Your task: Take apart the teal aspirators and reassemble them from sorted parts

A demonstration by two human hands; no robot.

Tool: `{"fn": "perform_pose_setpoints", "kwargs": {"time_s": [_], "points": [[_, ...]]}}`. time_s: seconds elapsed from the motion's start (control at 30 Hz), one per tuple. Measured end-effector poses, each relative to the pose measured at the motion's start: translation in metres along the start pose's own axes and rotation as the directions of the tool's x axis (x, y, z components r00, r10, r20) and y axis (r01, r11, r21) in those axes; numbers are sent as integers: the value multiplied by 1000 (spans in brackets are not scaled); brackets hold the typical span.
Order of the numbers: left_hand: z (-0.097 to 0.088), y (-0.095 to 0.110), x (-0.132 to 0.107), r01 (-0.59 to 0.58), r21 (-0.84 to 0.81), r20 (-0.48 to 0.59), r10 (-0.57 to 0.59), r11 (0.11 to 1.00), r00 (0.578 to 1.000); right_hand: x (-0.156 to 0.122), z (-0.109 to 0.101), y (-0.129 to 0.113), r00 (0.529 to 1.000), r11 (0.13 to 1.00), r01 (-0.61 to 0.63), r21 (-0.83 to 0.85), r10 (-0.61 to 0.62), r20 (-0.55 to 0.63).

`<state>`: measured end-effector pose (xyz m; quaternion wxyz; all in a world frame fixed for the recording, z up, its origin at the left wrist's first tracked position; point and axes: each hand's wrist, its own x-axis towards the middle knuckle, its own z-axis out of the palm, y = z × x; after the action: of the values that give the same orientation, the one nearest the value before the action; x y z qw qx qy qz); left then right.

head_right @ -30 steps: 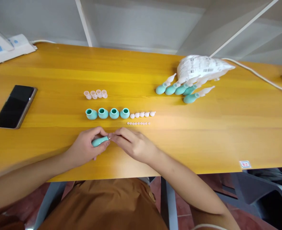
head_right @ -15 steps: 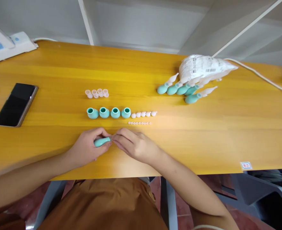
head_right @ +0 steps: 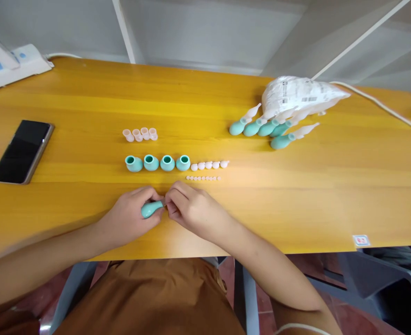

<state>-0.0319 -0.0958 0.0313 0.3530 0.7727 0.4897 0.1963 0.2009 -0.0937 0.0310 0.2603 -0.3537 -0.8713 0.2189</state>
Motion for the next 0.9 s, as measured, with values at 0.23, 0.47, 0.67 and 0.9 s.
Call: {"fn": "perform_pose_setpoints", "kwargs": {"time_s": [0.23,0.47,0.67,0.9], "points": [[1,2,1,-54,63,-8,54,997,998,0,1,-6,999,990,0,-139,5,36],[2,-2,1,-119,66,-31,121,991,992,0,2,-4,995,954,91,-285,-72,75],[1,0,1,-53,11,-16,53,999,998,-2,4,1,993,963,119,-240,-116,29],[-3,2,1,7,-49,-5,-7,999,1000,0,5,3,989,981,70,-183,-92,-113]]}}
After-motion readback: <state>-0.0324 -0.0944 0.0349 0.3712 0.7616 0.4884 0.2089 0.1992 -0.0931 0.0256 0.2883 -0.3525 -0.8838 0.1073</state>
